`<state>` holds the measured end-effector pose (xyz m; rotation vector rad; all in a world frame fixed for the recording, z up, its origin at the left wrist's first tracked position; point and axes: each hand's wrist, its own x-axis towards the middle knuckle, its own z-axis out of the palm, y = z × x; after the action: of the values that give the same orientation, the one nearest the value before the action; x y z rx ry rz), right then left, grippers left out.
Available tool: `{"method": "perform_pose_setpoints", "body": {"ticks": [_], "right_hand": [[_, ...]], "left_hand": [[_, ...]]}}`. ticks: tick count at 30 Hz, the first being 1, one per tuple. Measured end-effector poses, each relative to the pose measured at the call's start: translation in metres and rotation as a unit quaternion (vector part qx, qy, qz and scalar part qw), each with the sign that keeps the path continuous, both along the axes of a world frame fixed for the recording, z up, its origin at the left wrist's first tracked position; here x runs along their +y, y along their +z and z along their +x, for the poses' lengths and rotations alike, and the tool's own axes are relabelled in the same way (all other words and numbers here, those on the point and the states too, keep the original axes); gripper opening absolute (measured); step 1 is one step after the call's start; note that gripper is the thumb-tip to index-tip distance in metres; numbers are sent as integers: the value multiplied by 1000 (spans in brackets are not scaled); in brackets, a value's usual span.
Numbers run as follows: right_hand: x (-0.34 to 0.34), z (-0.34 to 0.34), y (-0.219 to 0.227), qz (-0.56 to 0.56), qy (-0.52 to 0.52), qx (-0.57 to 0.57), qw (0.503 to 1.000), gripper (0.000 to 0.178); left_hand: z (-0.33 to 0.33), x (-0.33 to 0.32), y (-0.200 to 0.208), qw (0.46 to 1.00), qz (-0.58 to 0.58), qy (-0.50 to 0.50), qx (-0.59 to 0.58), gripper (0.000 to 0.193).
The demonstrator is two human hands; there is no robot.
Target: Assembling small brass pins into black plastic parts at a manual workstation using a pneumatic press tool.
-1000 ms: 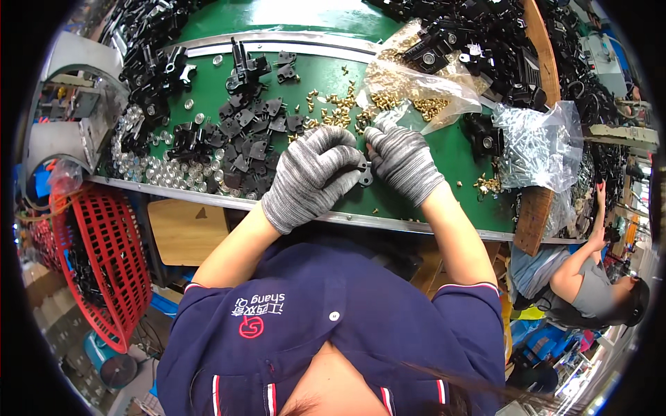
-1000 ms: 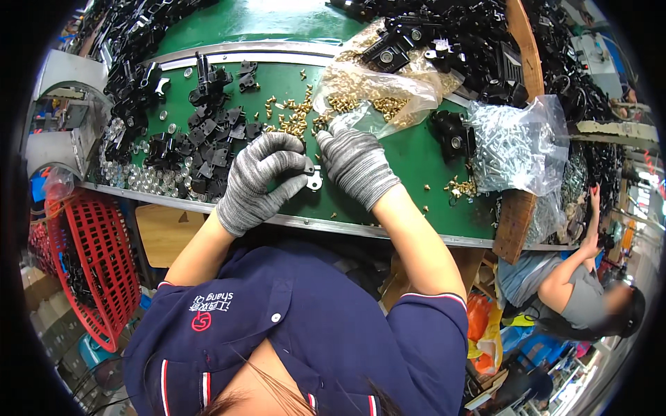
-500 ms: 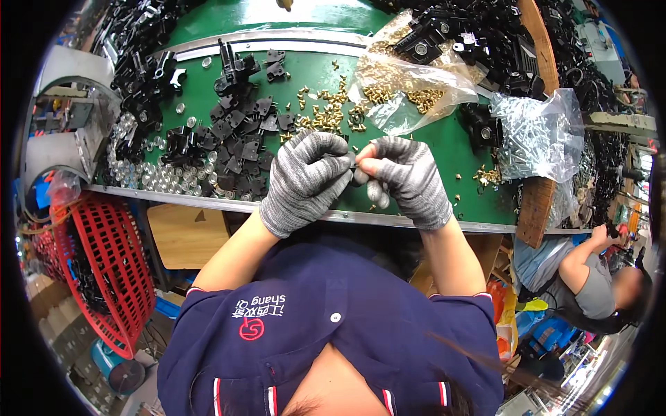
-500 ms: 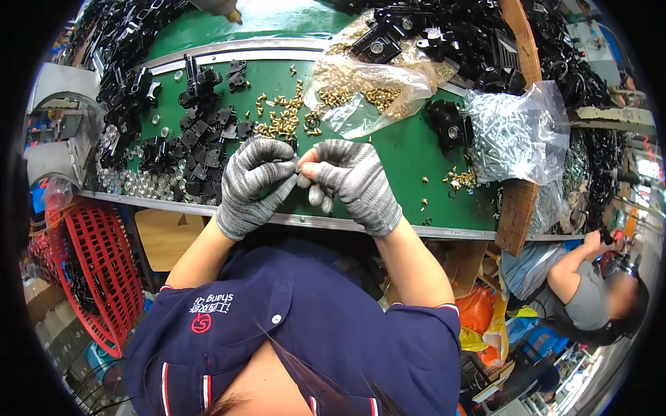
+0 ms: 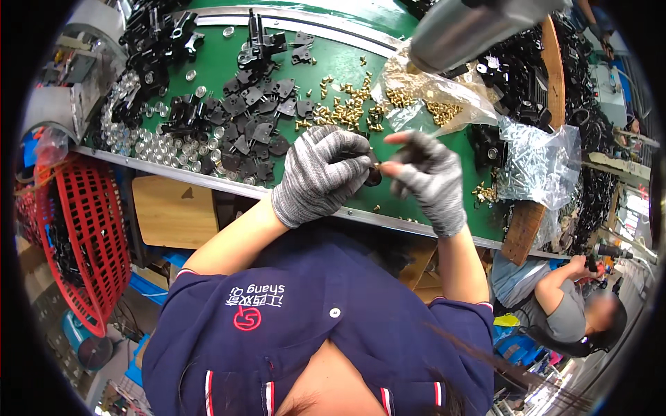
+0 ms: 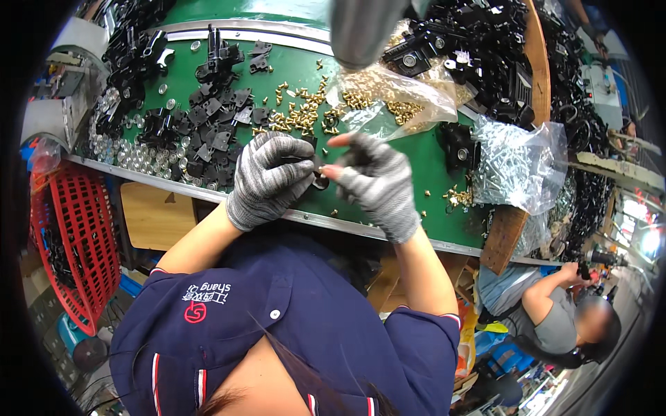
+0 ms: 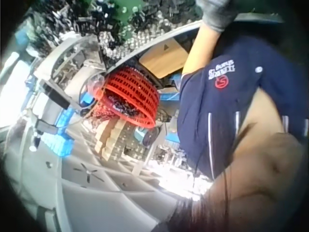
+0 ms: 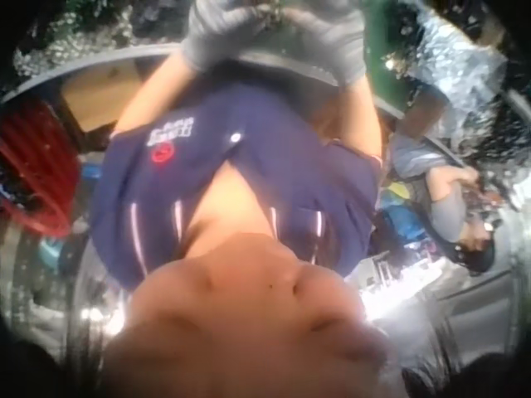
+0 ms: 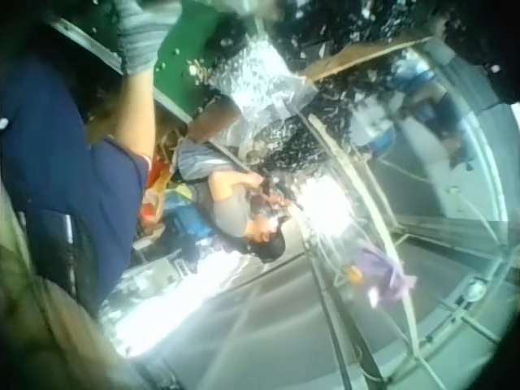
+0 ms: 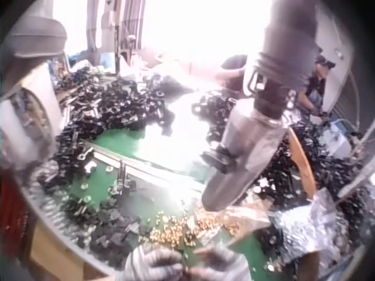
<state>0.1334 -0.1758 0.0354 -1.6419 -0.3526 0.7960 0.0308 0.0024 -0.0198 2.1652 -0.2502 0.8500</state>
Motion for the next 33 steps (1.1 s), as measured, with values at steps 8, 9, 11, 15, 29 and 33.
{"method": "perform_pose_setpoints", "body": {"ticks": [8,9,11,15,29,33], "right_hand": [[86,80,28,175,-86,-527,827,71],[91,76,30,178,-84,-527,827,71],[101,66,35,243,-118,-342,900,56],[88,51,40,296,-48,-210,930,61],[53,6,23,129,-41,-231,963,62],[51,3,21,124,-42,-175,976,61]], "left_hand": [[0,0,1,1000,5,3,-12,16],[-1,0,0,1000,6,4,-14,16],[0,-1,-2,1000,5,4,-16,16],[-2,-3,-3,1000,-5,0,-19,16],[-1,1,-4,1000,0,-4,-19,17],[0,1,-6,1000,-11,-9,-26,17]]}}
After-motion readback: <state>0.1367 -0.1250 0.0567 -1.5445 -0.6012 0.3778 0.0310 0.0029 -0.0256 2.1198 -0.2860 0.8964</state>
